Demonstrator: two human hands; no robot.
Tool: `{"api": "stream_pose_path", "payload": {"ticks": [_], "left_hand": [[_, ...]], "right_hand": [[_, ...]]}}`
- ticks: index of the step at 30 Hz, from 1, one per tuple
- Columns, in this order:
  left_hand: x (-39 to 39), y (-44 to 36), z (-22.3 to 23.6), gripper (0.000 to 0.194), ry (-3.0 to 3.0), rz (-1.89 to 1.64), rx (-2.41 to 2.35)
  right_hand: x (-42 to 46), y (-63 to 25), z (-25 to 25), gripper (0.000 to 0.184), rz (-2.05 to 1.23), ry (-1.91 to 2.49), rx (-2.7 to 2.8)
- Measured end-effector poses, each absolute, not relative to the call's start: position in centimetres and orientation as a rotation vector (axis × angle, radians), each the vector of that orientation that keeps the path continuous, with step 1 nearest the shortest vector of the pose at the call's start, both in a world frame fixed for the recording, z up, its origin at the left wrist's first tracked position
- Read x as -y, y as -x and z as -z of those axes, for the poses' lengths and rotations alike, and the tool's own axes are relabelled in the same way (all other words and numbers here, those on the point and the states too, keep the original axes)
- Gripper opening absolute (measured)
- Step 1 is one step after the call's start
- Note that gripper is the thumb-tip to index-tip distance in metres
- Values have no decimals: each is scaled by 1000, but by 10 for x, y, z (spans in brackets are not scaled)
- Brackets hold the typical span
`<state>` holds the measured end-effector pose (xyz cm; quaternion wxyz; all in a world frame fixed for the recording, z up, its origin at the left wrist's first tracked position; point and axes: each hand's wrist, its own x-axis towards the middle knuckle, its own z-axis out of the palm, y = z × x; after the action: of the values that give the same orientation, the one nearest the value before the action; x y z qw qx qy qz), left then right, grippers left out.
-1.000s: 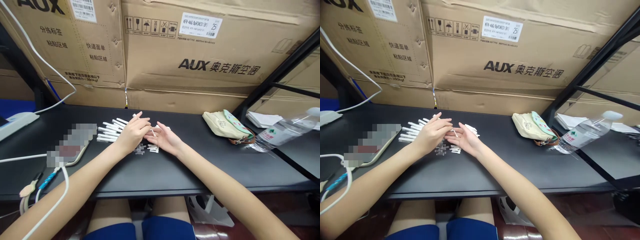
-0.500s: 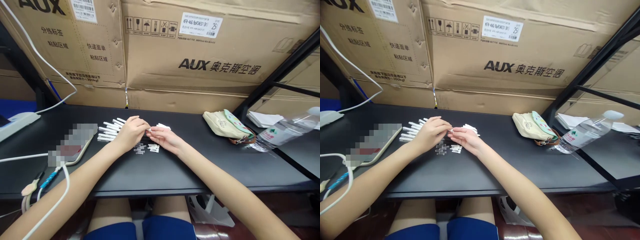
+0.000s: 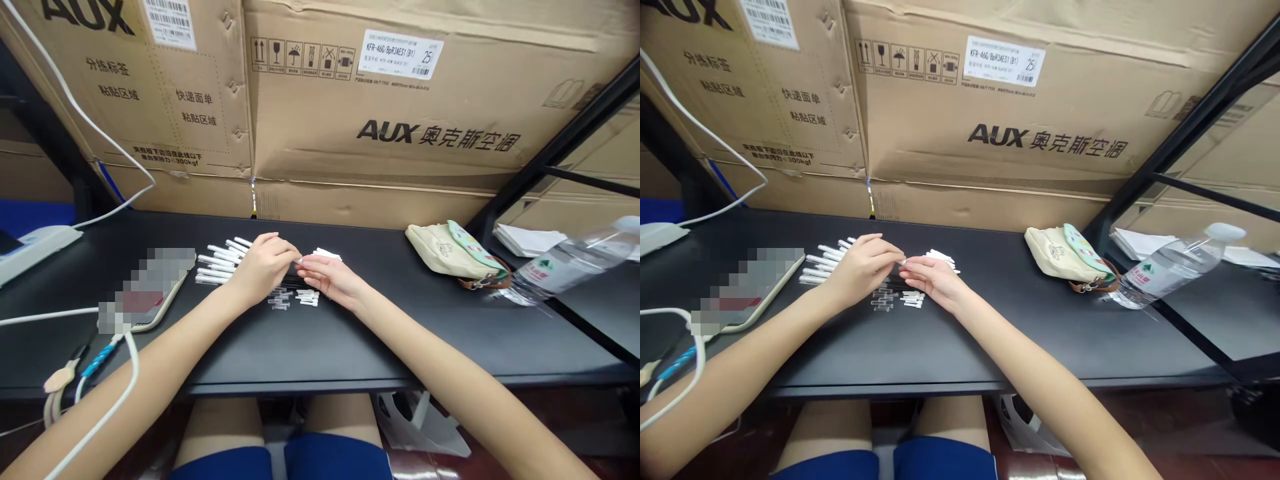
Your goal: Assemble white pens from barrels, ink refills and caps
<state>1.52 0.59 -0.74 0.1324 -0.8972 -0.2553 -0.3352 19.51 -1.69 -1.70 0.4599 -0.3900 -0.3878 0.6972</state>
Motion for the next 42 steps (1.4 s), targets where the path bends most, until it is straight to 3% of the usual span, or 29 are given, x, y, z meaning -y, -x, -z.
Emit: {"api": "stream_pose_path", "payload": {"ticks": [10,19,27,36,39,42], "left_hand": [[-7,-8,-3,28,2471,930,831],[-34,43,-16,27,2395,368,1541],[-33,39,-13,34,2423,75,1725],[-18,19,-19,33,2643,382,1672],[-3,2,-21,30,3132,813,1455],[5,-9,-21,29,3376,894,1309]], "right_hand": [[16,-196,16,13,-1682,1015,909],[17,-195,13,17,-1696,1065,884],[16,-196,14,13,-1674,1044,880],[17,-196,18,5,-1652,1025,954],[18,-196,19,14,-1628,997,1058],[19,-196,21,24,-1620,987,1148]]}}
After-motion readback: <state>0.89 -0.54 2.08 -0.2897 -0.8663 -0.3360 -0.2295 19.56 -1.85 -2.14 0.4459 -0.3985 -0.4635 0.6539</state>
